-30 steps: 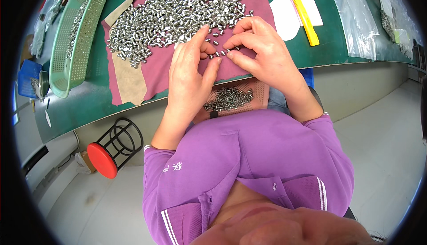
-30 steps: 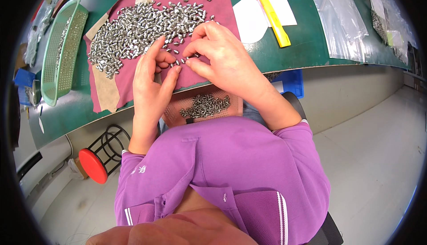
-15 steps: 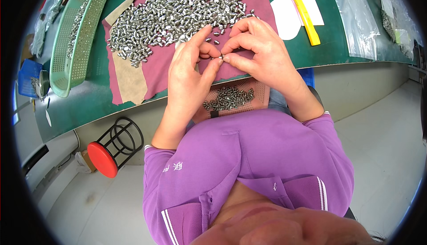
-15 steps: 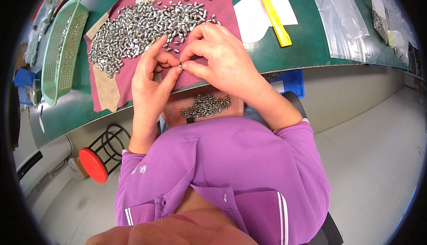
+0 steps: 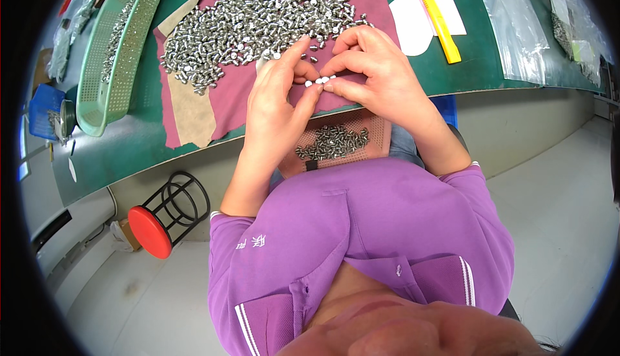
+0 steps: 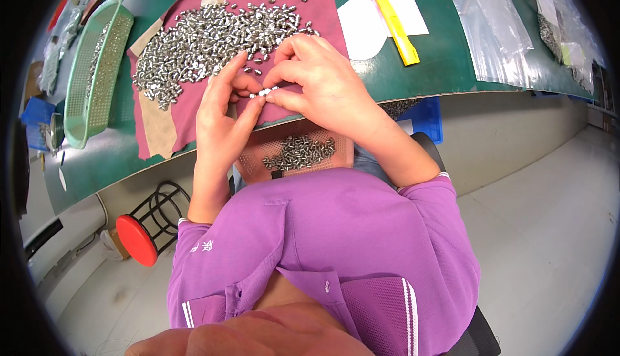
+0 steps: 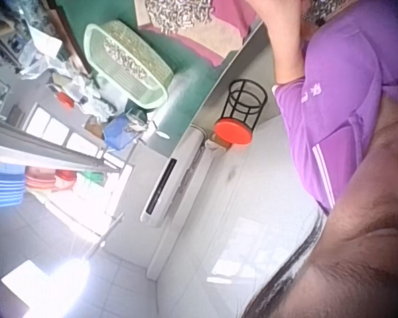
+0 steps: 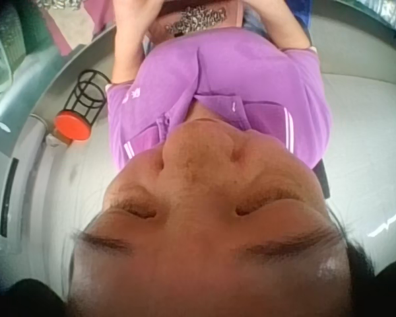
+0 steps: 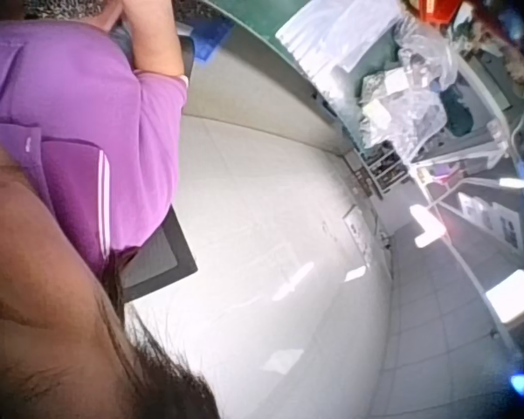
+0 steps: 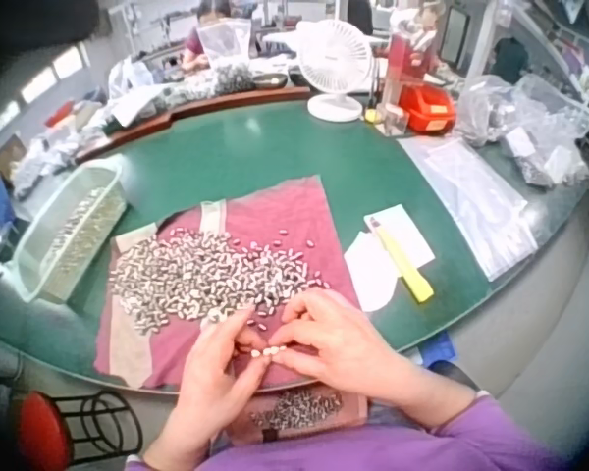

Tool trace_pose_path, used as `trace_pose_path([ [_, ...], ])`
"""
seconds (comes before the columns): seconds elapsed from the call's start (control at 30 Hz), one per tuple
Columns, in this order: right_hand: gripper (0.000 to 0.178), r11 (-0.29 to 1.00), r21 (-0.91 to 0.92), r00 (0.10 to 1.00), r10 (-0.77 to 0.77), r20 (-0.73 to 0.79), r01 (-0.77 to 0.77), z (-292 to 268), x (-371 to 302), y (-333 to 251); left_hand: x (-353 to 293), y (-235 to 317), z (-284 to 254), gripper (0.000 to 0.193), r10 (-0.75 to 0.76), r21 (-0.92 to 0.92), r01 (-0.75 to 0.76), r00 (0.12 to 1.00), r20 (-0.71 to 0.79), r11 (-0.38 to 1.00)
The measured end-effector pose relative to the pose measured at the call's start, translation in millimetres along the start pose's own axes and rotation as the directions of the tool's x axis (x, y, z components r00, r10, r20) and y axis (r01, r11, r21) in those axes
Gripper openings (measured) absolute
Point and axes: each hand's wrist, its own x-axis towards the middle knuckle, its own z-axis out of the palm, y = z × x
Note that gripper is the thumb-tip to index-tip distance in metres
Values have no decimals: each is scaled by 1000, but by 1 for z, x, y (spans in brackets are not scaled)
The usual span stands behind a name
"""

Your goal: The person sorts small metal parts by hand, inspecting them on a paper sheet and placing them into a sorting tray.

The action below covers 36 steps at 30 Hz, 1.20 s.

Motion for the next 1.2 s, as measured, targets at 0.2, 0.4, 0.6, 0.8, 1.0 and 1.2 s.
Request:
trace_pose_path([
  [0.2, 16, 995, -8, 994, -96, 47, 96, -4, -5, 0, -7, 5, -7, 65, -89, -88, 98, 991, 101, 991],
  [0.4, 27, 997, 16, 994, -76, 77, 75, -26, -14, -5, -9, 16, -28, 65, -19, -169, 73, 953, 303, 983],
  [0.6, 32, 991, -120, 998, 63, 25, -60, -15, 5, 1, 13, 3, -2, 61, 95, 281, -83, 995, -26, 956],
  [0.8, 29, 993, -111, 999, 41, 22, -38, -2, 18, -14, 13, 3, 13, 61, 150, 304, -102, 979, -136, 947],
  [1.0, 25, 998, -56, 995, 22, 95, -17, -1, 16, -5, 9, -3, 7, 62, 124, 120, -119, 992, -38, 986],
  [1.2, 23, 997, 6, 996, 81, 40, -81, 0, 13, -8, 8, -1, 6, 56, 79, 30, -77, 994, -76, 997],
])
